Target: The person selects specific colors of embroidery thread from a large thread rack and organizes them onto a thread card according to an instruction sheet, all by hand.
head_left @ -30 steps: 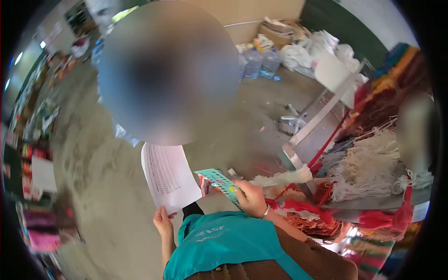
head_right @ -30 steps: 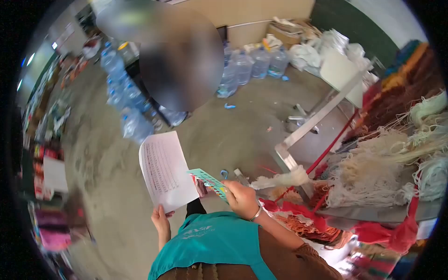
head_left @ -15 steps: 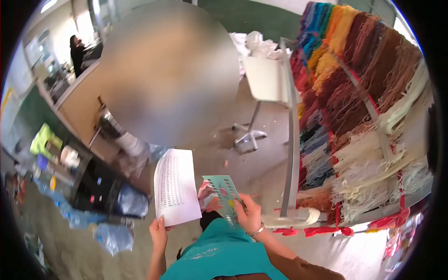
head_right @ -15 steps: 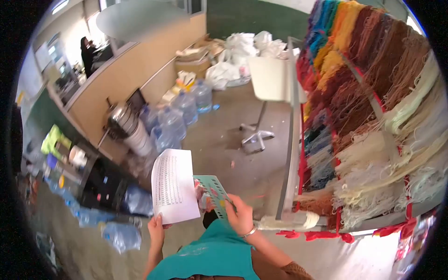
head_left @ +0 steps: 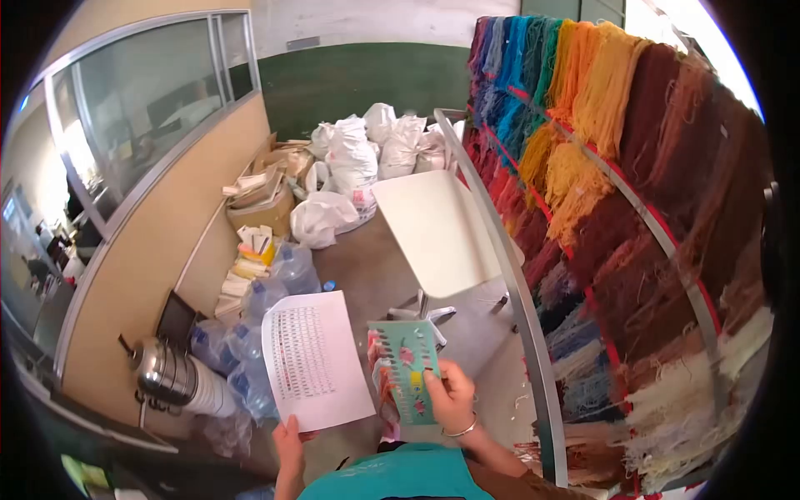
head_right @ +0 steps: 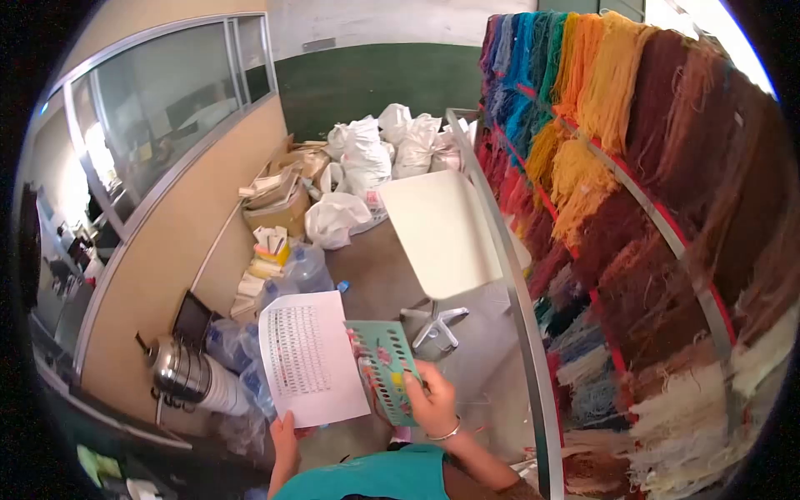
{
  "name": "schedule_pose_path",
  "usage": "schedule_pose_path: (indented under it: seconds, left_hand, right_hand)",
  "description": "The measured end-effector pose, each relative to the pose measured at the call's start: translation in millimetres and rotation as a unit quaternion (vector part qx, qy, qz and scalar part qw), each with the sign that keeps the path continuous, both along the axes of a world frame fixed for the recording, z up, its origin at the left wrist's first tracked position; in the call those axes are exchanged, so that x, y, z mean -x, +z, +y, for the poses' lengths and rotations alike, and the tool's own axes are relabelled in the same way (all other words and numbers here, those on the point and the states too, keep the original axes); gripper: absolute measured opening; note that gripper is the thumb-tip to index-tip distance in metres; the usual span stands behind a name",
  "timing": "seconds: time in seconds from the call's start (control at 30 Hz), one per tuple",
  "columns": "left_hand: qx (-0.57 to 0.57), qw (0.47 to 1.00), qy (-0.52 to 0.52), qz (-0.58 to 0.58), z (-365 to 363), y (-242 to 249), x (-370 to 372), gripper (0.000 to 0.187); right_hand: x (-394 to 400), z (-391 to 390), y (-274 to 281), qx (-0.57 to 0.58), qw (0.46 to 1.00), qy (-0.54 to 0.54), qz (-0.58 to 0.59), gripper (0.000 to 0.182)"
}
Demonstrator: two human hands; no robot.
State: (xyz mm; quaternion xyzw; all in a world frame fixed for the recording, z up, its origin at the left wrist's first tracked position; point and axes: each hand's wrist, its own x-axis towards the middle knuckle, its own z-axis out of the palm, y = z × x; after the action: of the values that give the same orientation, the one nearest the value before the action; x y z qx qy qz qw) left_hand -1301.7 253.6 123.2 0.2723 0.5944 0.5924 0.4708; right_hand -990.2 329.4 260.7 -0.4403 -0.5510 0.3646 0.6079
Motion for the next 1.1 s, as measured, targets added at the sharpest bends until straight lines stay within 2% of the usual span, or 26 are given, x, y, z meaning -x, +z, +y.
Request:
schedule_pose_path:
  seconds: [0.07,0.1,0.17,0.27,0.33,0.47,0.53,0.6,0.67,0.8,0.93,1.03,1.1]
  left_hand:
    - [0.008,1.000,-0.005,-0.003,43.9,2.7,11.2,0.031]
    - [0.010,1.000,0.016,-0.006,64.0,5.8,15.6,0.031]
    - [0.022,0.999,0.032,-0.012,103.7,1.3,28.1,0.036]
    - [0.012,0.996,0.040,-0.073,160.1,-8.4,34.2,0.036]
    - [0.016,0.996,0.011,-0.092,201.8,-14.3,38.0,0.036]
    - [0.029,0.992,-0.059,-0.109,301.4,-5.4,46.2,0.038]
    - [0.022,0.989,-0.095,-0.114,358.9,7.0,50.0,0.038]
    - [0.011,0.985,-0.132,-0.114,415.6,13.3,60.4,0.038]
    - [0.023,0.978,-0.175,-0.111,470.5,15.3,66.4,0.039]
    - [0.036,0.957,-0.267,-0.106,568.7,37.3,71.1,0.038]
    - [0.046,0.920,-0.369,-0.123,648.1,40.3,52.5,0.036]
    - [0.052,0.897,-0.419,-0.131,695.3,50.4,21.0,0.035]
    - [0.068,0.880,-0.452,-0.127,726.0,41.6,-1.3,0.035]
  right_hand:
    - [0.5,44.2,17.3,0.015,0.997,0.010,0.080,0.018]
    - [0.9,65.7,29.4,0.014,0.997,0.004,0.077,0.018]
    - [1.4,109.2,54.7,-0.030,0.986,0.017,0.161,0.021]
    - [-8.9,171.8,99.0,-0.084,0.984,-0.026,0.152,0.016]
    - [-17.1,219.5,134.2,-0.162,0.969,-0.078,0.169,0.018]
    - [-42.6,300.7,208.5,-0.290,0.925,-0.142,0.202,0.019]
    - [-45.6,331.9,243.0,-0.381,0.887,-0.190,0.179,0.020]
    - [-55.9,361.0,257.4,-0.439,0.852,-0.232,0.167,0.020]
    - [-64.1,387.2,262.9,-0.450,0.845,-0.250,0.143,0.021]
    - [-61.0,440.8,244.0,-0.412,0.818,-0.395,0.067,0.020]
    - [-57.1,466.1,157.6,-0.257,0.829,-0.492,-0.072,0.018]
    - [-46.9,476.2,87.1,-0.141,0.861,-0.477,-0.108,0.013]
    - [-39.9,479.2,41.3,-0.047,0.857,-0.499,-0.120,0.011]
